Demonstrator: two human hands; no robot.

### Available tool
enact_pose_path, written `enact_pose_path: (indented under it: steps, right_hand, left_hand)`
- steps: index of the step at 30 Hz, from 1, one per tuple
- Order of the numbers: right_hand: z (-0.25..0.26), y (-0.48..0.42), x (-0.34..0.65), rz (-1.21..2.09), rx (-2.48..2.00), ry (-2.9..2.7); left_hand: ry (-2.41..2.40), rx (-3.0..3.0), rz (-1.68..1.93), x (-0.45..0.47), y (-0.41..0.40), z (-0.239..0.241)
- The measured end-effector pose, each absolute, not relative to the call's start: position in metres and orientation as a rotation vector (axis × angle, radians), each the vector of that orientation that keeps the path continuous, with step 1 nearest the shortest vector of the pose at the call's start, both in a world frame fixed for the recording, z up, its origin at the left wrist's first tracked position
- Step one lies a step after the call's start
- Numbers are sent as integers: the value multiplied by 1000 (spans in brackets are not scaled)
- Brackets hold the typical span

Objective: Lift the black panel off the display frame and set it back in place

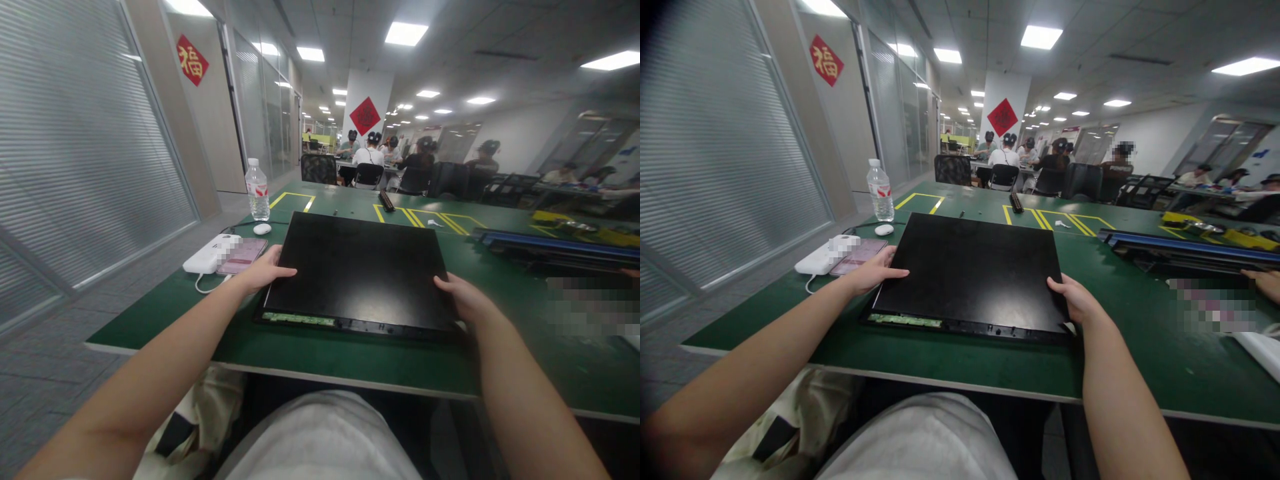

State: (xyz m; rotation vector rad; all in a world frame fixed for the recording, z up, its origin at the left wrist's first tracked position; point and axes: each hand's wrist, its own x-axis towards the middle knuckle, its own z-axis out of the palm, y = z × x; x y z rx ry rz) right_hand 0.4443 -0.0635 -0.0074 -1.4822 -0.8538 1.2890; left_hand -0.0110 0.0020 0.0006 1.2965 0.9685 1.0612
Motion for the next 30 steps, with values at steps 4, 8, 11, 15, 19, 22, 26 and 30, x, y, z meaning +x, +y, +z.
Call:
enact_pose_path:
  steps: [4, 8, 11, 15, 19, 22, 26, 30]
  right_hand:
    - [-7, -64, 444, 1285, -1490, -846]
    - [-8, -64, 444, 1260, -1493, -862]
    - [-8, -65, 444, 1266, -1501, -851]
    - [-7, -64, 441, 1242, -1489, -839]
    - [-10, -58, 448, 1071, -1408, -857]
    - [-14, -54, 460, 865, -1403, -872]
    - [-18, -53, 469, 664, -1592, -924]
    - [-16, -55, 465, 651, -1655, -904]
  left_hand:
    - [979, 1303, 1056, -11, 2, 1]
    - [964, 1302, 1056, -11, 3, 0]
    - [961, 1313, 1053, -12, 4, 0]
    - [952, 1336, 1044, -13, 4, 0]
    - [939, 1362, 1023, -16, 4, 1]
    - [942, 1368, 1020, -17, 5, 1]
    - [942, 1370, 1022, -17, 5, 0]
    - [946, 1360, 1027, -16, 5, 0]
